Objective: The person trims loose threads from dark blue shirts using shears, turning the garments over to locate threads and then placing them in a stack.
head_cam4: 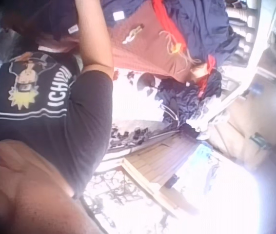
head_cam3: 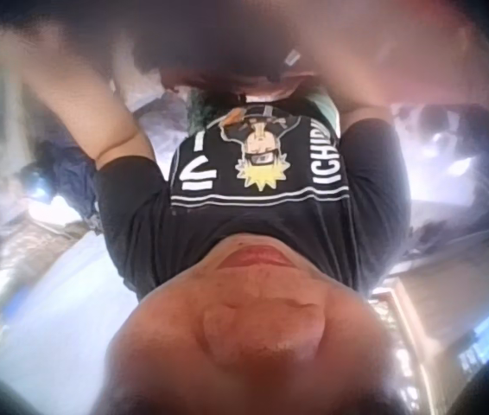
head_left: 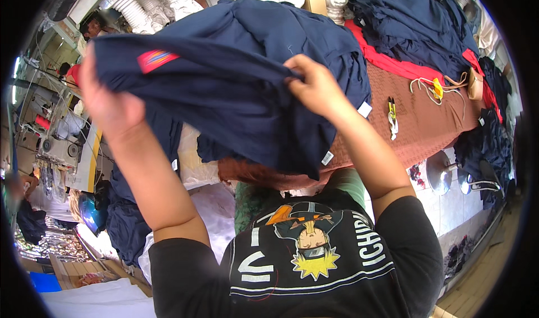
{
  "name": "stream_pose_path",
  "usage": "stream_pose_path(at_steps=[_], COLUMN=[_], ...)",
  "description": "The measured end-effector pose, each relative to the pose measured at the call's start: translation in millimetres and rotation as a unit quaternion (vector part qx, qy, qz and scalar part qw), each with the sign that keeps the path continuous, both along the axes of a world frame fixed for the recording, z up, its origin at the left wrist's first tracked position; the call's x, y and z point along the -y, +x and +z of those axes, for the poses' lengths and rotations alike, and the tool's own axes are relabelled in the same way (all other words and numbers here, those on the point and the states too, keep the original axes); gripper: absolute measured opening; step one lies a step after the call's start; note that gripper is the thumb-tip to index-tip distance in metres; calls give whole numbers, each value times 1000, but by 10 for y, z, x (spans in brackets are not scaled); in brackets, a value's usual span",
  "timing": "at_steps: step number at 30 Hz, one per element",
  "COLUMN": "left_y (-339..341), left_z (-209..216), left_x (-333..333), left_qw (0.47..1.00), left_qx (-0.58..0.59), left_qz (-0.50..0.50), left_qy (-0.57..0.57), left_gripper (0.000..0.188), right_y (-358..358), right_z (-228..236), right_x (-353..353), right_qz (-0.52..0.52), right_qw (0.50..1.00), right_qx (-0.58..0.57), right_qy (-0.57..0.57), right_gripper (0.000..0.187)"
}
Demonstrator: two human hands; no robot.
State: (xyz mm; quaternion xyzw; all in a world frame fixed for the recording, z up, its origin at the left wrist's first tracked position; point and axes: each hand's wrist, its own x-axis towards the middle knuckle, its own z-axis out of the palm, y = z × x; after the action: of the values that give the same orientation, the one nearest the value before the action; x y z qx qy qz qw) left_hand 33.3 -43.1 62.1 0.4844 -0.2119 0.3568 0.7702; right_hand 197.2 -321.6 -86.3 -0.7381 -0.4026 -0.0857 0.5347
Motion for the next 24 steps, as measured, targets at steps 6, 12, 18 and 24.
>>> stream_pose_path(at_steps=[6, 12, 18, 24], left_y=[-888, 20, 1984, 3058], left_z=[-356, -1150, -701, -871], left_x=[-486, -1287, 153, 157], left_qw=[996, 761, 808, 723], left_qx=[28, -462, -339, -413], left_qz=[-35, 335, 207, 252], left_qy=[77, 309, 435, 493], left_gripper=[29, 40, 63, 74], right_y=[-379, -20, 1010, 1407], right_z=[518, 87, -261, -226], right_x=[973, 769, 943, 718], right_qz=[297, 245, -130, 83], right_qw=[942, 957, 897, 750], right_qx=[-126, -147, -395, -547], right_qy=[91, -52, 151, 362], right_gripper=[12, 24, 48, 35])
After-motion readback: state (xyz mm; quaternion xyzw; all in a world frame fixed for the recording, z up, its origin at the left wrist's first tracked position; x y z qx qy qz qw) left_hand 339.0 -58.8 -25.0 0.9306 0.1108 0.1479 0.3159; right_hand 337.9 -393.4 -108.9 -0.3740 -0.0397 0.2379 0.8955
